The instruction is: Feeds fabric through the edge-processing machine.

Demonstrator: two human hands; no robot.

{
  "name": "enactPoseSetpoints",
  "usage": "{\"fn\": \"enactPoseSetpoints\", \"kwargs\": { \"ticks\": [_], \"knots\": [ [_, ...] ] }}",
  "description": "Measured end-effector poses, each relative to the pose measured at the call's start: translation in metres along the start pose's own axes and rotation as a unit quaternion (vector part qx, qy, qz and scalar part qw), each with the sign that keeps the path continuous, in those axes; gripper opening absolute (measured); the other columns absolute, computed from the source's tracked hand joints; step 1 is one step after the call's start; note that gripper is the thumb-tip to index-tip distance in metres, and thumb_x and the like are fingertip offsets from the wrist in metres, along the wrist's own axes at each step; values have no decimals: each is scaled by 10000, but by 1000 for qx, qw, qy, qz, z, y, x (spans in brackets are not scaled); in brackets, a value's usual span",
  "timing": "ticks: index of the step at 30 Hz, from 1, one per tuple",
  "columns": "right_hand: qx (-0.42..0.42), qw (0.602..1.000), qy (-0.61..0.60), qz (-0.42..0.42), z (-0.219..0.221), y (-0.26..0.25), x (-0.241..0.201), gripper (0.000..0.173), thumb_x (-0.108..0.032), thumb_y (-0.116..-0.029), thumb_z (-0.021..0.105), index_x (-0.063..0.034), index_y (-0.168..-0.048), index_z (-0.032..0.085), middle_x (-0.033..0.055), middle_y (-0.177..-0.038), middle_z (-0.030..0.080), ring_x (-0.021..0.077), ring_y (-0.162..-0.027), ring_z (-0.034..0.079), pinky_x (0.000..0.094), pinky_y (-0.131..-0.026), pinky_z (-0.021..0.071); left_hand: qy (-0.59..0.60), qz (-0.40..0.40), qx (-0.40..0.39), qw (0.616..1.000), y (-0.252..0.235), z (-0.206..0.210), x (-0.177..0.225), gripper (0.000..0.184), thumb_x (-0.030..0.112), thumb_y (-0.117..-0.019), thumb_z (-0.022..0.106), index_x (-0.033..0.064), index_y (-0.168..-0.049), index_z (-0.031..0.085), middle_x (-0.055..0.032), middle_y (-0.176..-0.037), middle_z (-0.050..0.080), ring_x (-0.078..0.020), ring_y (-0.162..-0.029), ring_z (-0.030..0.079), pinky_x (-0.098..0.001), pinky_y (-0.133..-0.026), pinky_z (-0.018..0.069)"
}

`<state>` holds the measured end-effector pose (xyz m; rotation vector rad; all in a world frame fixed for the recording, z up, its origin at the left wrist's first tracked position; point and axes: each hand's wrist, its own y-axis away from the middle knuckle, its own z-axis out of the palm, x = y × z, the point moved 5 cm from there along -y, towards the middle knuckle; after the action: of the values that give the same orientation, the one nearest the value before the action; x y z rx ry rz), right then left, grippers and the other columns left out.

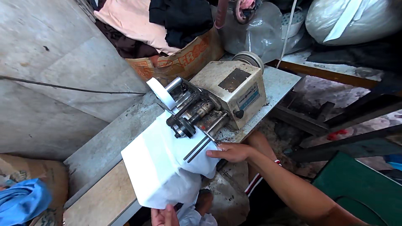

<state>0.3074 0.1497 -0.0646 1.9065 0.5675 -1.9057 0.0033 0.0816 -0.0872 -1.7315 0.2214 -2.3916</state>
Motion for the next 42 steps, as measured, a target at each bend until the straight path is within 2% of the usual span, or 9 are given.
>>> {"fn": "enactPoseSetpoints", "kwargs": {
  "ticks": [3, 8, 14, 17, 19, 23, 28, 33, 42],
  "knots": [
    [2, 1000, 8, 8, -1, 0, -1, 438, -399, -1097, 427, -47, -1210, 662, -23, -1091, 714, -27, -1043, 642, 254, -983, 524, -28, -22, -4, 999, 5, 6, -1, 319, 183, -894, 783, 240, -1187, 671, 74, -1117, 759, -59, -1059, 705, -296, -964, 578],
    [1, 1000, 8, 0, 0, 0, 2, 450, -404, -1098, 421, -37, -1183, 667, -13, -1090, 713, -15, -1048, 640, 269, -983, 522, 40, 5, 1, 999, 0, -5, 0, 424, 237, -926, 749, 229, -1314, 580, 40, -1206, 721, -95, -1137, 677, -346, -1011, 556],
    [2, 1000, -7, -1, 0, 1, -1, 414, -372, -1100, 427, -43, -1182, 662, -32, -1073, 714, -33, -1031, 642, 244, -970, 527, 67, 2, 5, 998, 3, -10, 7, 363, 252, -922, 750, 228, -1268, 643, 24, -1159, 739, -102, -1095, 696, -350, -976, 574],
    [5, 1000, -11, -7, 0, 1, -1, 411, -376, -1100, 427, -50, -1192, 660, -42, -1072, 716, -37, -1029, 646, 237, -969, 532, -21, -23, 15, 999, 4, -6, 7, 403, 196, -909, 771, 226, -1262, 581, 76, -1141, 743, -74, -1065, 705, -316, -956, 589],
    [1, 1000, -3, -10, 0, 0, -1, 414, -377, -1102, 417, -49, -1145, 665, -46, -1033, 709, -44, -996, 640, 230, -936, 530, -44, -40, -5, 998, 8, 0, 7, 356, 202, -880, 800, 250, -1200, 650, 88, -1106, 762, -56, -1037, 714, -300, -948, 590],
    [-1, 1000, -9, -4, -1, 1, 1, 416, -389, -1101, 411, -62, -1130, 667, -56, -1009, 707, -41, -977, 646, 234, -924, 539, 64, 3, 9, 998, 0, -7, 8, 356, 247, -934, 738, 227, -1273, 630, 22, -1172, 734, -108, -1114, 689, -360, -989, 568],
    [1, 999, -35, -15, -2, 0, 3, 395, -392, -1101, 416, -85, -1123, 665, -70, -1013, 709, -33, -985, 651, 246, -935, 540, 45, 10, 3, 999, -3, 3, 7, 325, 213, -934, 738, 212, -1249, 654, 17, -1166, 740, -105, -1114, 690, -352, -1009, 557],
    [23, 1000, -3, -18, 1, 4, -2, 421, -372, -1102, 417, -33, -1121, 665, -27, -1014, 701, -28, -981, 637, 245, -928, 527, -135, -24, 42, 990, -1, 17, -7, 228, -2, -927, 679, 93, -1134, 675, 66, -1032, 770, -51, -996, 718, -277, -932, 591],
    [69, 995, -4, -72, -6, 28, -3, 231, -234, -1067, 542, -47, -1089, 676, -41, -906, 690, -16, -845, 644, 201, -793, 544, -77, 3, 103, 992, 1, -5, 5, 207, 53, -1029, 525, 110, -1220, 580, 52, -1048, 757, -79, -970, 732, -301, -888, 617]
  ]
}}
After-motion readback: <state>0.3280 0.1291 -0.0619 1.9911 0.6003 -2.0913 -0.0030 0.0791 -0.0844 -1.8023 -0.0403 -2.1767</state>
